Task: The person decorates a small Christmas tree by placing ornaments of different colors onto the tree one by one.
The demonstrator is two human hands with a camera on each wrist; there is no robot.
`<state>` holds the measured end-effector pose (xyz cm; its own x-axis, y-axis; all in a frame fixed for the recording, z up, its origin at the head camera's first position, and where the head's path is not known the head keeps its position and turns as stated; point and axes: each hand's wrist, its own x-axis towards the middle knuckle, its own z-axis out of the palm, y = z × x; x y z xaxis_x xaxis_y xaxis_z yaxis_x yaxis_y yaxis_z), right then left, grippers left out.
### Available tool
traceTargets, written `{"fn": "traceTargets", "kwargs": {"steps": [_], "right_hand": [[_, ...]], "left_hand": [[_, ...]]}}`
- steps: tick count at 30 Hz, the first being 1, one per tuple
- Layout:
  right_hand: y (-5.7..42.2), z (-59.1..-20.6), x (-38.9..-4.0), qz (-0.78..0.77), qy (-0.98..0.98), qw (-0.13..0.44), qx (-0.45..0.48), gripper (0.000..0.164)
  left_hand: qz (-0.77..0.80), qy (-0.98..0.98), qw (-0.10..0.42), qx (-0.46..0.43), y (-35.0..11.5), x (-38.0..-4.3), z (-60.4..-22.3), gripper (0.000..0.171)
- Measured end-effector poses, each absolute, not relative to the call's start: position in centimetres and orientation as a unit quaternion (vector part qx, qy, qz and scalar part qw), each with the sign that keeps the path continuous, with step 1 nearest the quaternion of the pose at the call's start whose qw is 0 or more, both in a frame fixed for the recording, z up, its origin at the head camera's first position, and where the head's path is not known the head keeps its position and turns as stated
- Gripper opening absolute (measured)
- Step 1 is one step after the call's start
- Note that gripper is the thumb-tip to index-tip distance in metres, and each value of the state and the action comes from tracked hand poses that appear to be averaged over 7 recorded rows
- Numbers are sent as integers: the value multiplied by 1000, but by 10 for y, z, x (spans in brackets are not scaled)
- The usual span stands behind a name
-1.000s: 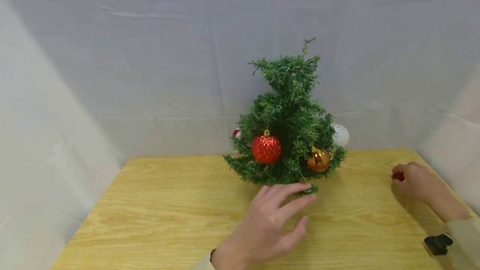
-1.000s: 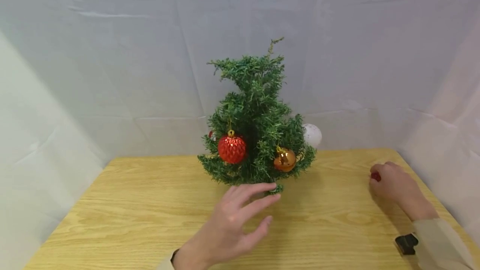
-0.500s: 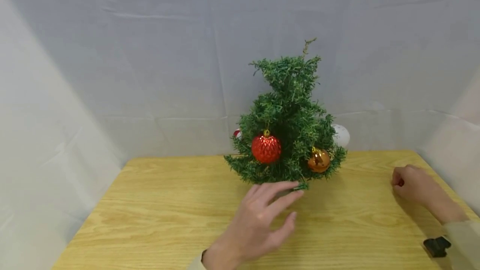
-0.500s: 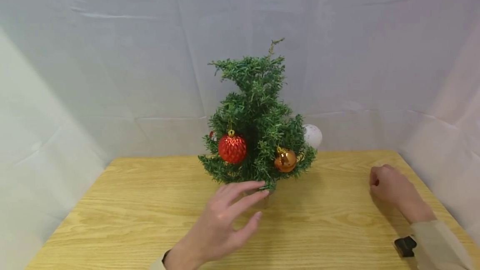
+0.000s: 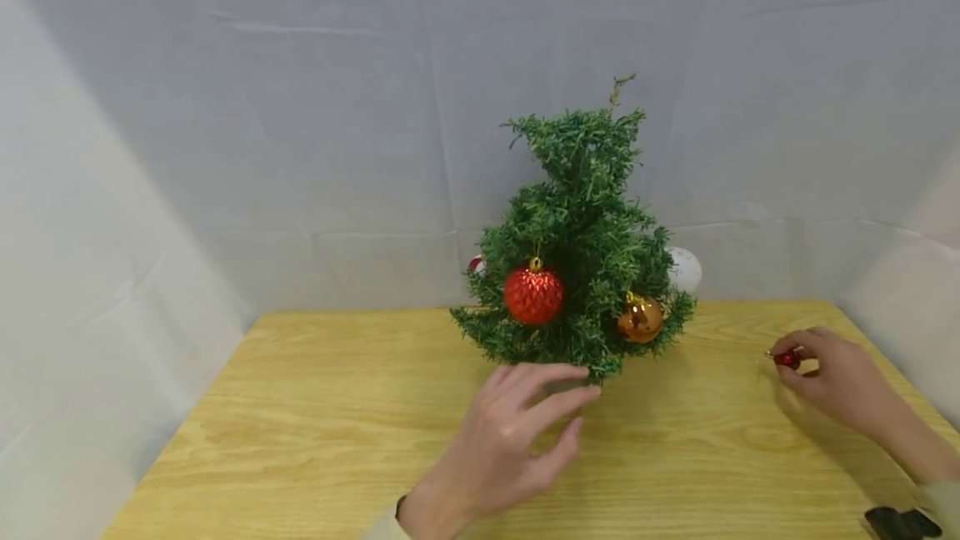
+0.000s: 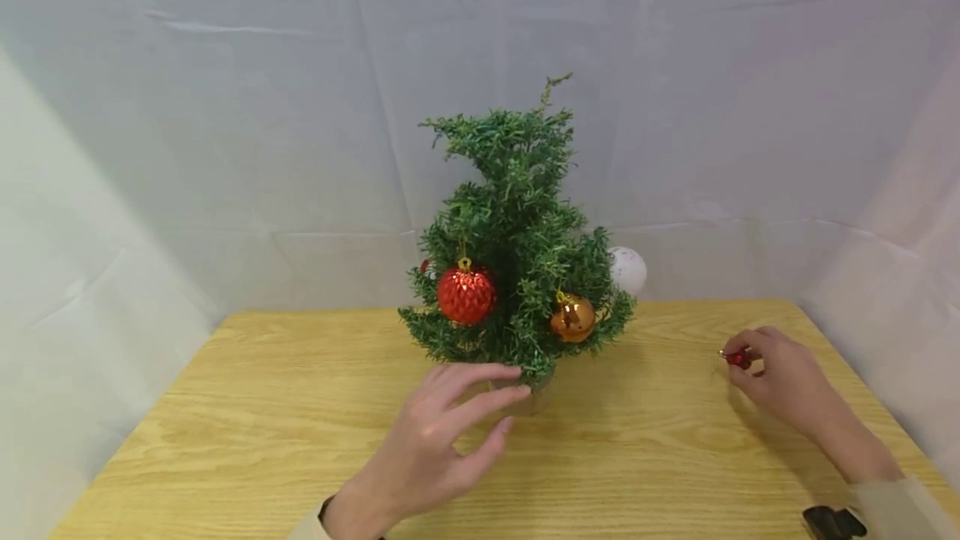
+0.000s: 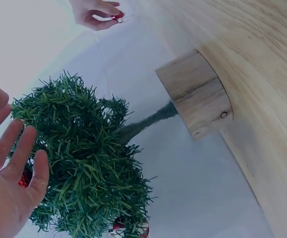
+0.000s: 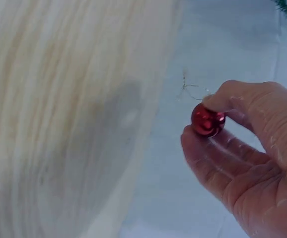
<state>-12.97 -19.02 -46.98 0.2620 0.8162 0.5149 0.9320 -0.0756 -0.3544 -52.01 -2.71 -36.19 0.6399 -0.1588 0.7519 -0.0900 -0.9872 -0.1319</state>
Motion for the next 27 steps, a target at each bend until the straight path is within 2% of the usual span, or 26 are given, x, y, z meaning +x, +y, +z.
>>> {"fn": "traceTargets", "kwargs": {"steps": [6,15,23,27], "right_hand": [[-194,-456,-146,-102,-599,345,-715,27],[-203,-440,-171,-111,-605,379,-691,38],[-209,-427,-197,-120,-633,428,-634,56],[-211,-418,-210,-124,-641,440,-617,58]], "left_hand": [[-436,86,68,-893,-23,-524,-362,35],[-431,73,147,-887,-18,-530,-364,35],[-431,64,169,-884,-16,-534,-368,40],[-433,65,179,-881,-14,-535,-368,41]]}}
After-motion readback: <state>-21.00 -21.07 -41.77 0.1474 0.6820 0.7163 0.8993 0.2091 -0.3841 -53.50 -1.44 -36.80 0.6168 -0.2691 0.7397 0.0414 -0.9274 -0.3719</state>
